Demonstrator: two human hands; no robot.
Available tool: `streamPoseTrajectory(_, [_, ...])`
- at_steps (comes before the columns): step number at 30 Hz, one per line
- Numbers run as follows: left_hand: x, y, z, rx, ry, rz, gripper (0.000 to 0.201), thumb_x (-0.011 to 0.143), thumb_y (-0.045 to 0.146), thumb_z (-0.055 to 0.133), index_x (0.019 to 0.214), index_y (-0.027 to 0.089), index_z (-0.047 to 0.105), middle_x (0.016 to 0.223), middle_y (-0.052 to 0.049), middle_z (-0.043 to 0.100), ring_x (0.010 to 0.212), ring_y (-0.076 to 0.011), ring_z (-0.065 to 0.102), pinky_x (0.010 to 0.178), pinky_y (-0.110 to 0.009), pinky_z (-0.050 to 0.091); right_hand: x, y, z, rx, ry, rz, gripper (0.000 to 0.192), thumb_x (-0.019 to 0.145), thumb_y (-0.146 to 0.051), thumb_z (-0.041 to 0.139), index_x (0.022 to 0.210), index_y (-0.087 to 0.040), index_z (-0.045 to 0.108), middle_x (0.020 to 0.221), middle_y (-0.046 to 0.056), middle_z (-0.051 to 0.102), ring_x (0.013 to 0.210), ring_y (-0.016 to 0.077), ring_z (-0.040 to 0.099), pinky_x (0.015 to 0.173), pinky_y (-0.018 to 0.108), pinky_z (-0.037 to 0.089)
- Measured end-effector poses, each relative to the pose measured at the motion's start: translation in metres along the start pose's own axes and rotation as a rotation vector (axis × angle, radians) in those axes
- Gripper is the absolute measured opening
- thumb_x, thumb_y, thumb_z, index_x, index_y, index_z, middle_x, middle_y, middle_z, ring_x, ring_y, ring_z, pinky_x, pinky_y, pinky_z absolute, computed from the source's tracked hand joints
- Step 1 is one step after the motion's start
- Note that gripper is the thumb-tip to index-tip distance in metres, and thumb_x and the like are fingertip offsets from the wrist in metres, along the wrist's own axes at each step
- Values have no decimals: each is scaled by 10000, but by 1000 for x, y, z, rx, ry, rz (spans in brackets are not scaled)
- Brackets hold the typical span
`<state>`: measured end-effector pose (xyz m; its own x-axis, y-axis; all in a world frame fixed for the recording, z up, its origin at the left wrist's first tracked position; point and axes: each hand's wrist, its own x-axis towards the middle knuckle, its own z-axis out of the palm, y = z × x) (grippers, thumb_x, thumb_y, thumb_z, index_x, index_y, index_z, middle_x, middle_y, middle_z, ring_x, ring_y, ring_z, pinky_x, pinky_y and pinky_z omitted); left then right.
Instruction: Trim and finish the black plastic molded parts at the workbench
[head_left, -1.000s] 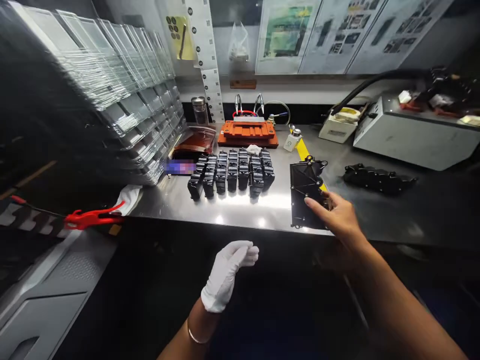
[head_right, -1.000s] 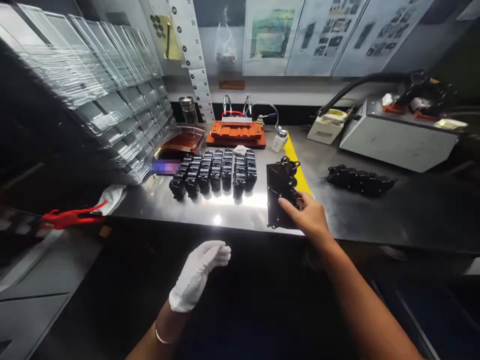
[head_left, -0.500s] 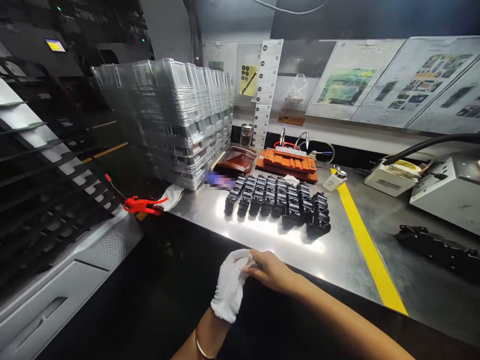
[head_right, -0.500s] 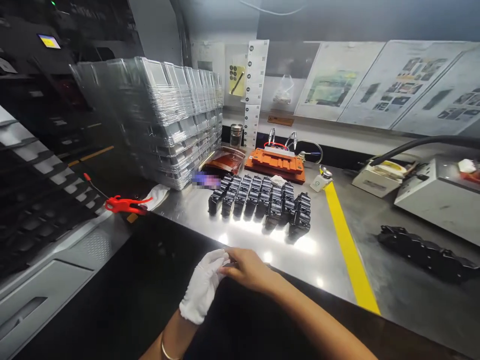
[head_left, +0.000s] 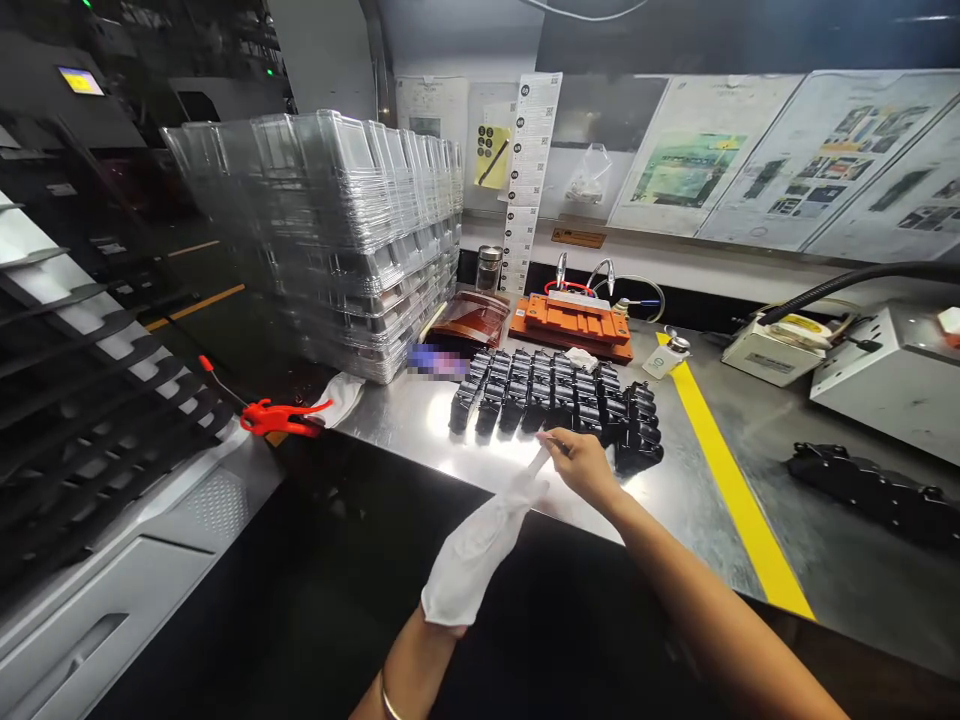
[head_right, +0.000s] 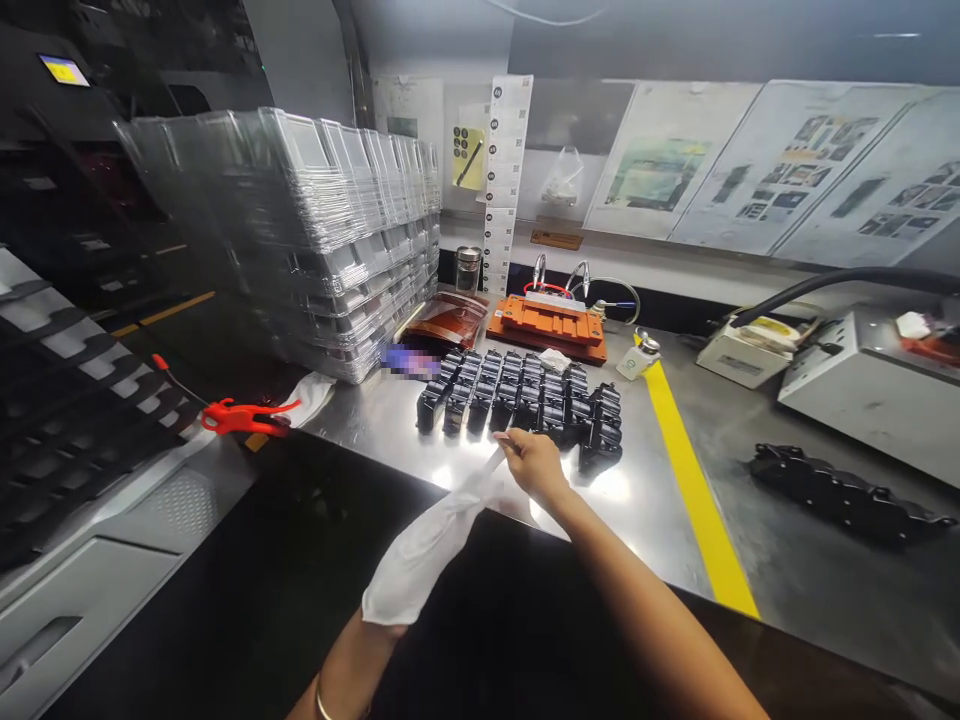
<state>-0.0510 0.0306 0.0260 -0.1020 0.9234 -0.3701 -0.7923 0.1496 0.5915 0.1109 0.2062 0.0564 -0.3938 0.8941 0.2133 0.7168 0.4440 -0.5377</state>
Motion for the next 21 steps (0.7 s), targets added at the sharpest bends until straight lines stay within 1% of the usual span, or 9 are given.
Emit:
streamPoseTrajectory(3, [1,1,-27,-32,9,-65,367,716,301,746,1053,164,702,1160,-126,679,1091,-294,630,917,-422,509,9,8,2,-151,39,147,313,900,-388,445,851,-221,705,786,64,723,733,224,656,608,287,423])
streamPoseTrajectory(5, [-1,2,-44,-49,60,-91,353,736,302,733,1054,152,698,1140,-139,686,996,-254,670,837,-356,538,10,8,9,-227,12,155,291,905,-393,470,974,-219,693,876,75,721,792,236,659,638,297,435])
streamPoseTrajectory(9, [-8,3,-60,-2,190,-66,279,752,248,716,1009,139,700,1023,-120,723,891,-206,692,757,-295,551,5,-2,34,-296,-2,-106,450,895,-410,522,1276,-171,536,1099,128,639,923,248,609,732,332,462])
streamPoseTrajectory(12, [-14,0,-55,57,230,-65,277,726,241,741,977,131,703,969,-116,731,845,-199,696,729,-286,555,2,-9,45,-283,-52,-340,481,878,-438,552,1266,-155,533,1135,134,608,996,272,544,847,404,450])
streamPoseTrajectory(14, [-18,-6,-48,105,219,-80,312,705,265,766,979,130,700,961,-120,732,837,-203,697,724,-288,554,-3,-12,42,-254,-21,-428,495,848,-446,594,1236,-142,550,1175,149,593,1052,299,508,905,458,425])
streamPoseTrajectory(16, [-21,-15,-43,170,201,-110,346,680,291,793,970,126,698,952,-126,732,828,-207,696,719,-288,552,-20,-14,35,-209,79,-467,454,854,-404,591,1218,-135,559,1191,164,587,1097,308,490,932,478,410])
streamPoseTrajectory(18, [-21,-27,-38,251,199,-154,362,651,297,817,944,122,696,936,-130,733,803,-204,696,702,-281,547,-50,-14,31,-137,140,-497,342,895,-327,528,1183,-148,576,1120,151,619,1066,274,518,916,447,427])
streamPoseTrajectory(19, [-21,-33,-37,292,204,-176,366,637,292,827,931,120,694,926,-130,734,789,-199,696,692,-274,544,-71,-12,32,-98,130,-503,302,912,-288,489,1168,-160,583,1066,136,638,1018,248,544,885,418,445])
streamPoseTrajectory(21, [-17,-44,-32,361,207,-208,369,619,281,838,917,120,689,907,-126,735,768,-189,692,681,-261,538,-120,1,44,-39,11,-488,293,914,-253,457,1165,-180,592,1013,116,658,923,211,583,805,371,475])
